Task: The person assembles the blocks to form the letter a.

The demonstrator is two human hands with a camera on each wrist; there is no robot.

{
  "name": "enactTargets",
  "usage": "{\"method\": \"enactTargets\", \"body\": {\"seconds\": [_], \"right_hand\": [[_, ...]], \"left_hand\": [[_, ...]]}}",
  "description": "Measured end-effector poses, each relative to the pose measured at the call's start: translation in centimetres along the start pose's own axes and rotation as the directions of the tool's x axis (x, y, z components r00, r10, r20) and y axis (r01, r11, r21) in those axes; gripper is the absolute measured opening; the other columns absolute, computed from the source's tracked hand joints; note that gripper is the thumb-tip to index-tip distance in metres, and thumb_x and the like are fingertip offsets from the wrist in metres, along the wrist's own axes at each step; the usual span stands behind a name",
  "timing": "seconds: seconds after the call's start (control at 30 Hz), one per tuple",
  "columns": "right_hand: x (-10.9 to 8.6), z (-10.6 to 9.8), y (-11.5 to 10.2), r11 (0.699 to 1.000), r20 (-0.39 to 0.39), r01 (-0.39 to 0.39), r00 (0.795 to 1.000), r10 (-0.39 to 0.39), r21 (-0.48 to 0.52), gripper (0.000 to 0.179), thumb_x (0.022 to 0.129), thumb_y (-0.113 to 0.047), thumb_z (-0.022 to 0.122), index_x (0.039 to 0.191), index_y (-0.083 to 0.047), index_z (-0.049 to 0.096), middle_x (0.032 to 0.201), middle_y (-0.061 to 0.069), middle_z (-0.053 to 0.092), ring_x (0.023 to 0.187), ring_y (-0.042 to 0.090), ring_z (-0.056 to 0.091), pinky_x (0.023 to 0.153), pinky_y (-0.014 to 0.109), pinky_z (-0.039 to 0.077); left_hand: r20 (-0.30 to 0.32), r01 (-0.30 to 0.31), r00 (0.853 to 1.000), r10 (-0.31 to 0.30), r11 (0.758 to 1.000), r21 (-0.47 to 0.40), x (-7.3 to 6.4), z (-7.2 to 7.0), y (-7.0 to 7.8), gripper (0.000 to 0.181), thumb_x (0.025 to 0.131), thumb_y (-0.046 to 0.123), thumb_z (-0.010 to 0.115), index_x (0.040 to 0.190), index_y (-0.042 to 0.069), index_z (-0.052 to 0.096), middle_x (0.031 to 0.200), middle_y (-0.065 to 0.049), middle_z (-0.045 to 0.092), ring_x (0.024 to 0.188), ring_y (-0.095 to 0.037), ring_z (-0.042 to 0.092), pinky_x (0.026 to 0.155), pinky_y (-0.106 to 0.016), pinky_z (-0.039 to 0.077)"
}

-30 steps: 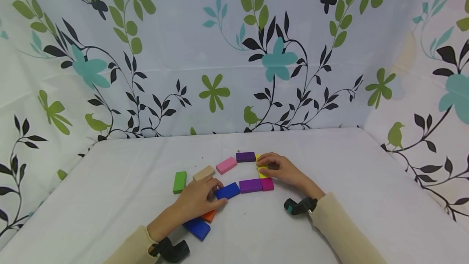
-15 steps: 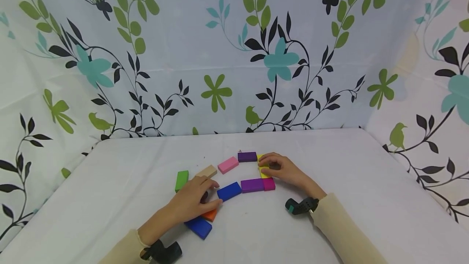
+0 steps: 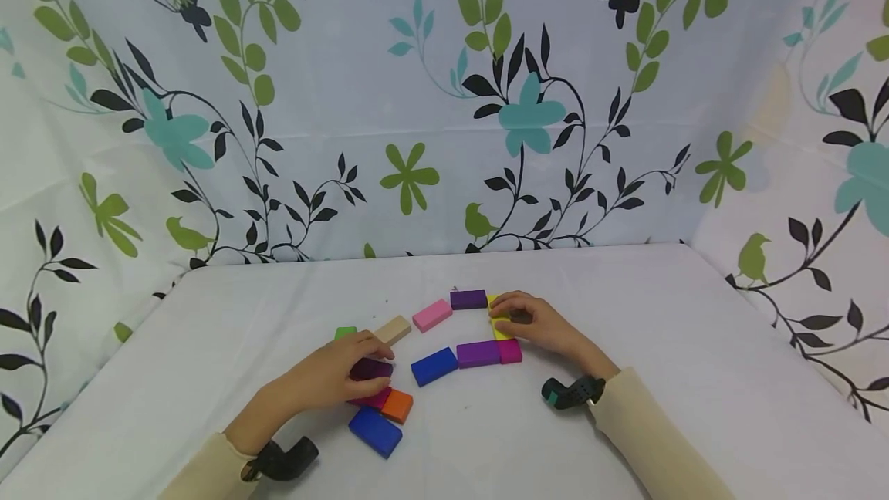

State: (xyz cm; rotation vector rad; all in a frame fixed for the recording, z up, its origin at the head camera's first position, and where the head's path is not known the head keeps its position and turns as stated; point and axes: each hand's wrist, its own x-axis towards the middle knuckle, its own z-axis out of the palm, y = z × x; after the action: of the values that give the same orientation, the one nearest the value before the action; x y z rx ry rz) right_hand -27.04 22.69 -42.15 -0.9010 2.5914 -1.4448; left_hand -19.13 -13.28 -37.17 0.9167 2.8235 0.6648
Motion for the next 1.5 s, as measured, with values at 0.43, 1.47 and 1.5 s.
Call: {"method": "enactTargets", "body": {"seconds": [0.43, 1.47, 1.5], "right_hand": [[0.02, -0.11, 0.01, 1.0, -0.003, 0.002, 1.0, -0.002, 0.004, 0.024, 0.093, -0.014, 0.066, 0.116, -0.008, 0.068, 0.131, 0.015, 0.056, 0.124, 0.036, 0.049, 0.096, 0.017, 0.043], [0.01, -0.16, -0.3, 1.0, 0.006, 0.002, 1.0, -0.002, 0.018, 0.024, 0.093, -0.014, 0.067, 0.116, -0.007, 0.068, 0.132, 0.015, 0.056, 0.128, 0.038, 0.047, 0.096, 0.015, 0.04], [-0.02, -0.15, -0.31, 1.0, 0.006, 0.001, 1.0, -0.001, 0.019, 0.024, 0.093, -0.014, 0.067, 0.116, -0.007, 0.068, 0.132, 0.015, 0.056, 0.128, 0.037, 0.047, 0.096, 0.015, 0.04]], "left_hand": [[0.054, 0.01, 0.999, -0.009, 0.999, -0.031, -0.18, -1.04, -0.68, 0.03, 0.086, 0.015, 0.068, 0.116, 0.01, 0.066, 0.113, -0.006, 0.06, 0.105, -0.023, 0.056, 0.089, -0.046, 0.053], [-0.002, 0.086, 0.996, -0.086, 0.996, 0.022, 0.15, -0.53, -0.39, 0.032, 0.084, 0.026, 0.078, 0.109, 0.008, 0.069, 0.098, -0.001, 0.06, 0.094, -0.017, 0.056, 0.089, -0.042, 0.052], [-0.014, 0.08, 0.997, -0.079, 0.996, 0.036, 0.17, -0.5, -0.37, 0.033, 0.083, 0.026, 0.078, 0.109, 0.008, 0.07, 0.097, 0.0, 0.061, 0.093, -0.017, 0.056, 0.089, -0.042, 0.053]]}}
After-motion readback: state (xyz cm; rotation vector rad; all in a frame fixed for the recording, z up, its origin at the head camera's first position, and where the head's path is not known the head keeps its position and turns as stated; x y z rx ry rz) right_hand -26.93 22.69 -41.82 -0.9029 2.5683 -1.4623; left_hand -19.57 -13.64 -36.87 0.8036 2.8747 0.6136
